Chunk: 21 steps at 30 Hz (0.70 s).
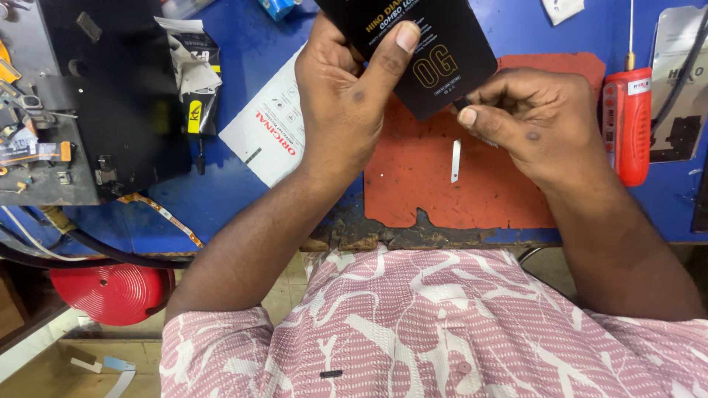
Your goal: The person aligns a smartphone screen assembly with the phone's internal chassis and presses the edges to fit. They then use a screwdriver to tighten screws along the metal frame of the device.
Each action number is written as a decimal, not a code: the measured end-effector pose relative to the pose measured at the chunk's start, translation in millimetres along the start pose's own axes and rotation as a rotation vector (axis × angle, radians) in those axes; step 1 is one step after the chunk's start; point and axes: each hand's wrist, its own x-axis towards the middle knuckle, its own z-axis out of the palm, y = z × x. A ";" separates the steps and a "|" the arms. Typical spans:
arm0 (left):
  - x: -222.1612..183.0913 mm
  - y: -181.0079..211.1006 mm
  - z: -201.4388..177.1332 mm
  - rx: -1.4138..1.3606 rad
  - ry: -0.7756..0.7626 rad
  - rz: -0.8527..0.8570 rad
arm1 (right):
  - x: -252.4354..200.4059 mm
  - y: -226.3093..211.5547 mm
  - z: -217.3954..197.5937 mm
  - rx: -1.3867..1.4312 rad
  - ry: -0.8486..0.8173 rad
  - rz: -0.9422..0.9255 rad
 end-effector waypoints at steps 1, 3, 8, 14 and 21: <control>-0.1 -0.5 0.2 0.004 -0.001 -0.003 | -0.2 -0.2 0.1 -0.003 0.001 0.008; 0.3 0.0 -0.8 0.014 -0.006 0.000 | 1.4 -2.0 0.8 -0.007 0.003 0.017; -1.3 -0.8 2.0 -0.005 -0.004 0.017 | 2.9 -9.9 -2.1 0.107 -0.056 0.033; -7.5 1.3 7.3 0.076 -0.065 -0.030 | 4.1 -22.1 -2.5 0.230 -0.056 -0.050; -11.2 0.6 11.5 0.054 -0.107 -0.068 | 2.9 -12.4 -2.2 0.191 0.021 -0.056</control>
